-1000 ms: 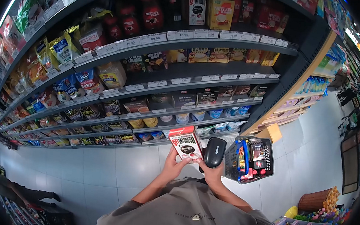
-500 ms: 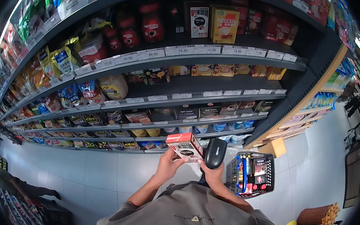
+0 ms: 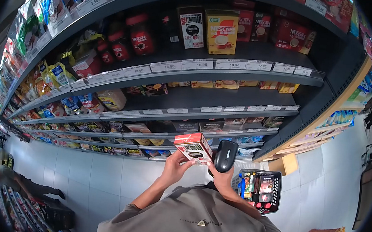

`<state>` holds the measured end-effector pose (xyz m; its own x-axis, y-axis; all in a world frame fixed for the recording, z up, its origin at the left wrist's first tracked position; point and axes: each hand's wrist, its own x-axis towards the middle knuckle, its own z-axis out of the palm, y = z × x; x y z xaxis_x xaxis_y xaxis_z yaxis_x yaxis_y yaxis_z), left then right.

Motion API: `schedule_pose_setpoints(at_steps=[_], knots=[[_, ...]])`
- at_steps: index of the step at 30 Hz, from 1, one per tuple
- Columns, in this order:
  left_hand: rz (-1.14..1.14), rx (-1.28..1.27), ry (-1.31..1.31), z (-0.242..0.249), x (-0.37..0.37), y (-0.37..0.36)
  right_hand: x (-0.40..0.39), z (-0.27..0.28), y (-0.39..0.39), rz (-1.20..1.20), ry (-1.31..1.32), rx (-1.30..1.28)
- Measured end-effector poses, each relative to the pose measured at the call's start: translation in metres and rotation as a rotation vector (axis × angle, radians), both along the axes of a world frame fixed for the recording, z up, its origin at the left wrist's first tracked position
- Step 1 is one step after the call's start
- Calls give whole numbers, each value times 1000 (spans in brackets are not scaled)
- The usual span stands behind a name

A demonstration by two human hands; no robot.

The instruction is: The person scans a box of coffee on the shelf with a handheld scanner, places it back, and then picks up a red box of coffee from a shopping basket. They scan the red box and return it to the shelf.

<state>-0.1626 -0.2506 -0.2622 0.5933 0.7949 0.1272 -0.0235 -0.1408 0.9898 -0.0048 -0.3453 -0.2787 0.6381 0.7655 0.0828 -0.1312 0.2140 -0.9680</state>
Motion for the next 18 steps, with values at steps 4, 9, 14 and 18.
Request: schedule_pose_setpoints(at_steps=[4, 9, 14, 18], knots=[[13, 4, 64, 15, 19, -1, 19, 8, -2, 32, 75, -53], [94, 180, 198, 43, 43, -4, 40, 1, -1, 23, 44, -21], [102, 191, 321, 58, 51, 2, 51, 4, -1, -3, 102, 7], [89, 270, 270, 85, 50, 24, 65, 0, -3, -51, 33, -20]])
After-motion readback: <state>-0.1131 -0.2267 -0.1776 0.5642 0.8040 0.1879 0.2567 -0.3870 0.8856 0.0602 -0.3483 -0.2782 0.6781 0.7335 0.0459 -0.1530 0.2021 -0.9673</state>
